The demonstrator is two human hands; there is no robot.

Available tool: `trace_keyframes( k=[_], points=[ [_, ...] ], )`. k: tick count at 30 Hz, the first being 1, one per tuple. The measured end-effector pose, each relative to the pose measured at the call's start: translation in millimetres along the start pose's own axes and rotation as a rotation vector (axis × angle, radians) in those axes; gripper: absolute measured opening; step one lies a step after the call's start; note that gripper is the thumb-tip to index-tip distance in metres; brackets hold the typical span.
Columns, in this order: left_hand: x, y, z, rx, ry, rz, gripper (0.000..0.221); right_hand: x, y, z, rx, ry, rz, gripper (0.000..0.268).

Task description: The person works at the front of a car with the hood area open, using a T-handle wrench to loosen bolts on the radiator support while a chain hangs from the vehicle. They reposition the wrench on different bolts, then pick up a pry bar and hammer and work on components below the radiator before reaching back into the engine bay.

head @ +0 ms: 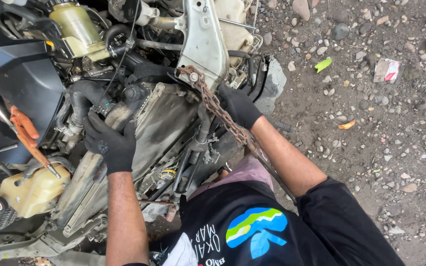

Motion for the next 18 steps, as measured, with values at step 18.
trace_keyframes(
  k=[18],
  points=[
    [2.7,0.4,0.7,-0.031,-0.014,0.014,0.110,6.2,15.6,22.4,-0.061,-0.092,-0.416,0.044]
  ],
)
Point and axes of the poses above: each hand's wrist, its own x-axis towards the middle knuckle, its own z-axis out of the back of the hand, y = z × x, the point moved 9 cm from there along x, towards the middle knuckle, and after that the axes turned 6 degrees about -y, right-handed, at the moved point
